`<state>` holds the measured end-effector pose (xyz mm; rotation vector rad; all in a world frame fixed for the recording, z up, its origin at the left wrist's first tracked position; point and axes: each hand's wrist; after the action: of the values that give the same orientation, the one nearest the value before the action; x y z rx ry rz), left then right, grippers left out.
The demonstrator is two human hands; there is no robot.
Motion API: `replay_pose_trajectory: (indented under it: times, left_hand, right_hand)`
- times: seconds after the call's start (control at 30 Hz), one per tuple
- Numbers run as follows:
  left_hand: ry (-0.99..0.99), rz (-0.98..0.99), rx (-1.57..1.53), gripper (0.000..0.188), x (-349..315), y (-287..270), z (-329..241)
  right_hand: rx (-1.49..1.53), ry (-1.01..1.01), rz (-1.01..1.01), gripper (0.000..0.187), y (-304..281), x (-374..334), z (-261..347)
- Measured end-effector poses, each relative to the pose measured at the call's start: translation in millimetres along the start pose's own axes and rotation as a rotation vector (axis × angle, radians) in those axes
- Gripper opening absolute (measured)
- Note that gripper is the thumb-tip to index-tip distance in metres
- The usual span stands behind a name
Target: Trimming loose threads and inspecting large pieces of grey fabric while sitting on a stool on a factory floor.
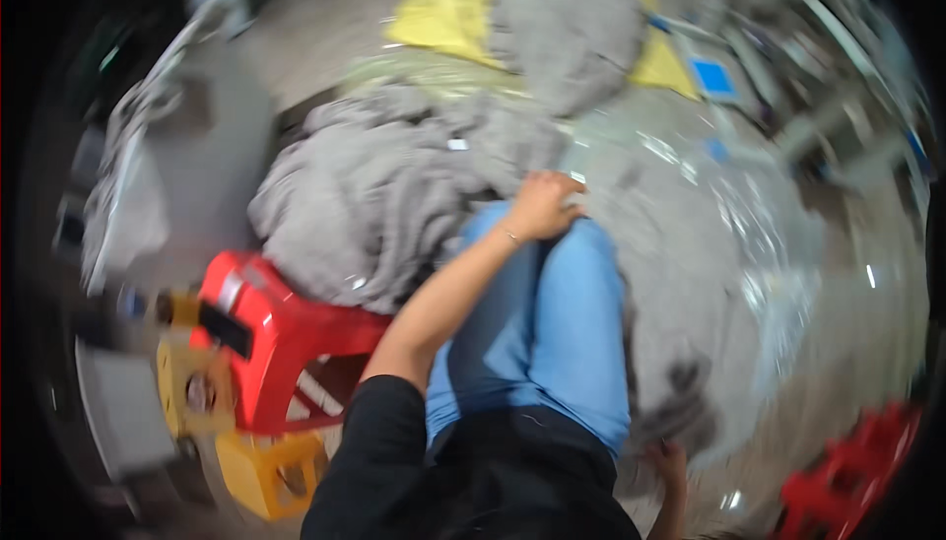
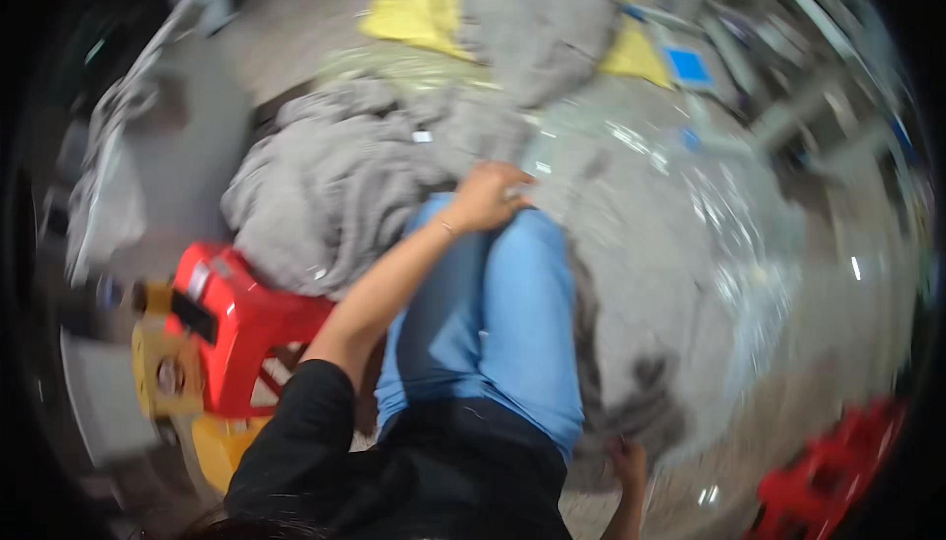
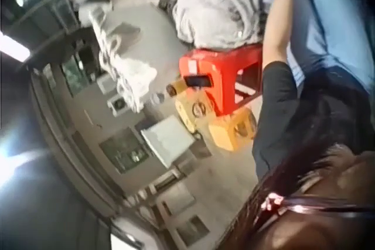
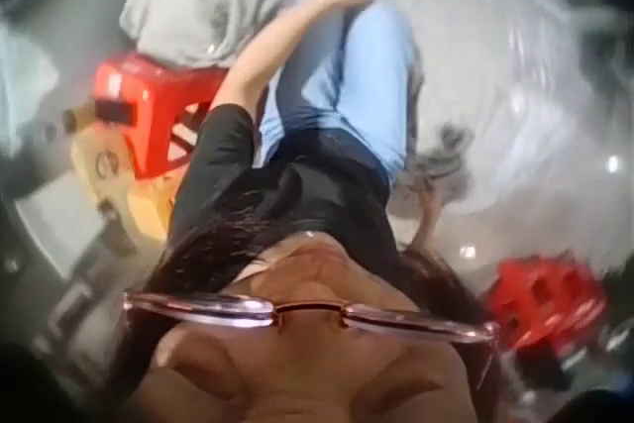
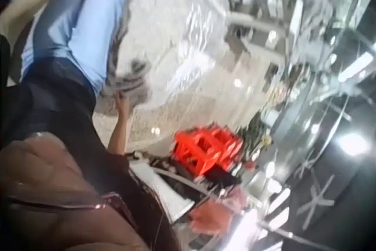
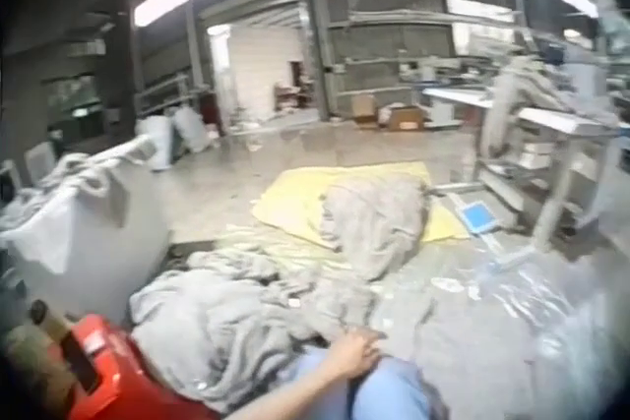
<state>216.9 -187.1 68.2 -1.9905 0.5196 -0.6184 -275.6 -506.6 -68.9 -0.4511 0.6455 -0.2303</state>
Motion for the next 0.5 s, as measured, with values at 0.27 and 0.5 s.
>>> replay_pose_trajectory:
  times: [0.27, 0.5]
  left_hand:
    - [-1.015, -0.463, 0.560, 0.068, -191.3, -48.7, 113.1]
    - [-0.850, -0.046, 0.565, 0.018, -305.2, 5.5, 123.4]
  right_hand:
    - [-0.147, -0.378, -0.124, 0.023, 0.8, 74.4, 124.7]
    - [0.189, -0.356, -0.037, 0.020, 44.8, 99.7, 273.3]
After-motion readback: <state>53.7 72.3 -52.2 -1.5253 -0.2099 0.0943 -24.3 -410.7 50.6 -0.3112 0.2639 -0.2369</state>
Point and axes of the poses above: each hand's wrist, its own x-axis towards the middle knuckle, its own y-axis out of the palm, z = x × y, and after that the axes turned 7 degrees about x, right-handed
